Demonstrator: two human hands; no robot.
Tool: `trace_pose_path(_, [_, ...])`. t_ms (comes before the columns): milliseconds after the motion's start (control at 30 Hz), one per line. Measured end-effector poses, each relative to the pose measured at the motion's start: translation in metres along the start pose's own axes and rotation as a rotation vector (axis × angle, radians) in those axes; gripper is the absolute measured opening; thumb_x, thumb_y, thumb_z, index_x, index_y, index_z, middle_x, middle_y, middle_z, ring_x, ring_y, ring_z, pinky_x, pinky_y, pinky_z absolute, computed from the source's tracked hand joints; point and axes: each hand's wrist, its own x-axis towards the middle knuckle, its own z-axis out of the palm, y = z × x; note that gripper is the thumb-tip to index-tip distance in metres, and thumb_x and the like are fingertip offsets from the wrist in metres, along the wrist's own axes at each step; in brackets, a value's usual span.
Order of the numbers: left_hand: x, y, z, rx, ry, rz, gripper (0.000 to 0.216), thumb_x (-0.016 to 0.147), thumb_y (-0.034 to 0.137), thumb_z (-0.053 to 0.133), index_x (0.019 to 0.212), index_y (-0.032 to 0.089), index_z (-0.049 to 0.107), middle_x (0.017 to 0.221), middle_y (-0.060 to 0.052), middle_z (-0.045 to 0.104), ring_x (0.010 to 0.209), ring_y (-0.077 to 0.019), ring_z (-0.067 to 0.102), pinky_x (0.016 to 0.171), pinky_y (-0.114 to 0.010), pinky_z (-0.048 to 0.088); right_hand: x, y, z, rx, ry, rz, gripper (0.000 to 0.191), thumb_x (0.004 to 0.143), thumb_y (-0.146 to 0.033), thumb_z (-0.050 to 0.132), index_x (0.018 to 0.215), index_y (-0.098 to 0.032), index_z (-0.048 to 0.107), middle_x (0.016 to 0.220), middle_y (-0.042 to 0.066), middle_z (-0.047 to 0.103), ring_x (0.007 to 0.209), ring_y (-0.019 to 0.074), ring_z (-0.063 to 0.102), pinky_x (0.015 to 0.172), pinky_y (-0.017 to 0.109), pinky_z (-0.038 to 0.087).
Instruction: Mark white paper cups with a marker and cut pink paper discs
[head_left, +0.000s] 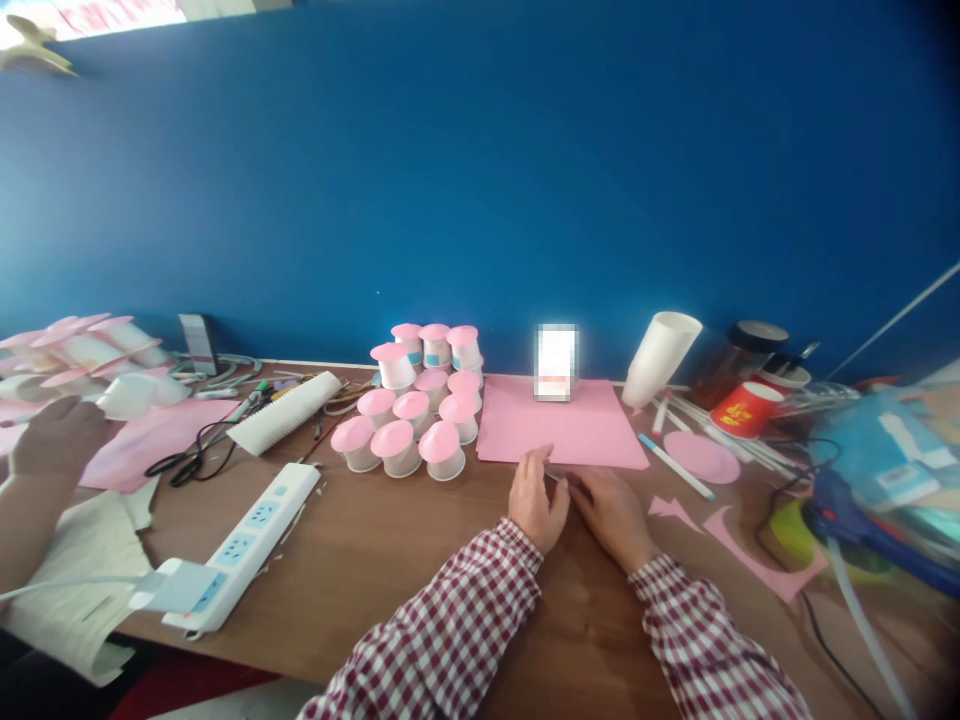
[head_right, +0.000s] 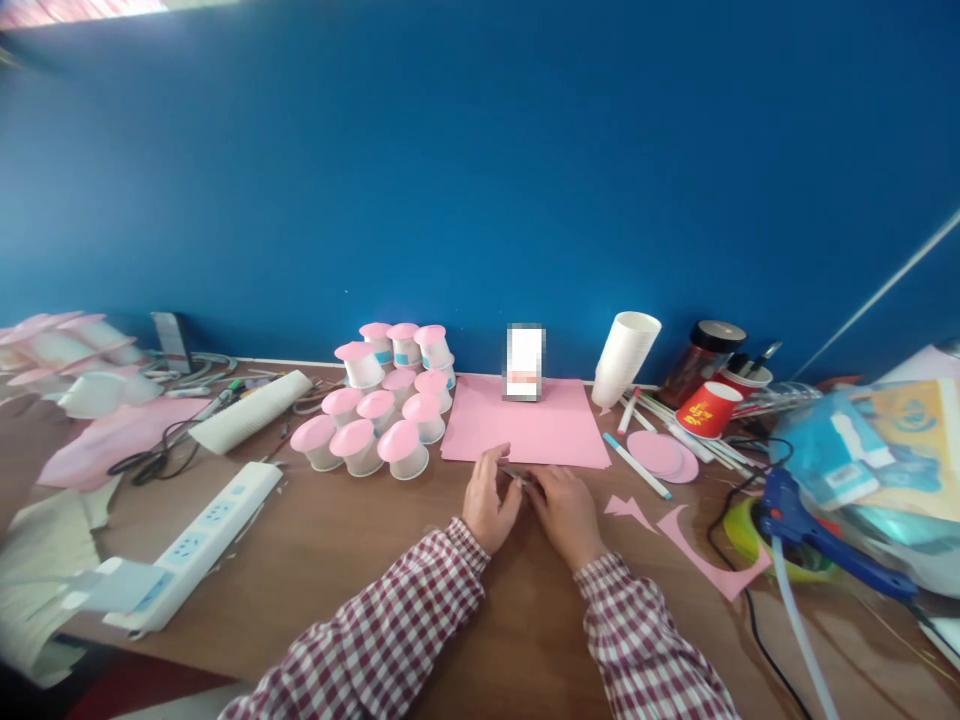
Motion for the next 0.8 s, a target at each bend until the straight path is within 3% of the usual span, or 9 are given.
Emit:
trace_pose_path(333, [-0.001,0.001,0.002,0.153,-0.013,0.043,0.050,0.078,0.014,0.047,0.127,0.017,0.036,0.116,-0.011,0.050,0.110,-0.0210,0.047,0.097,-0.039,0.040,-0.001,0.004,0.005,-0.038,0.032,0.022,0.021,0.087,-0.029,0.048,0.098,-0.018,0.061,0.092,0.006,0.065,0.087,0.0205,0.056,0.076,0.031,0.042])
trace_pose_path(567, [-0.005,0.003,0.003,0.351,-0.174,0.135,0.036,0.077,0.014,0.047,0.113,0.017,0.049,0.109,-0.010,0.053,0.101,-0.0216,0.050,0.091,-0.039,0.042,-0.005,-0.002,0.003,-0.064,0.053,-0.022,0.022,0.083,-0.018,0.047,0.101,-0.018,0.061,0.098,0.006,0.065,0.090,0.0192,0.057,0.080,0.031,0.042])
trace_pose_path(800, [-0.004,0.003,0.004,0.441,-0.216,0.147,0.029,0.078,0.012,0.046,0.105,0.017,0.055,0.103,-0.009,0.057,0.098,-0.0219,0.052,0.088,-0.038,0.043,-0.021,-0.008,-0.005,-0.086,0.178,-0.014,0.023,0.089,-0.021,0.042,0.104,-0.017,0.059,0.095,0.007,0.064,0.090,0.0194,0.055,0.082,0.032,0.041])
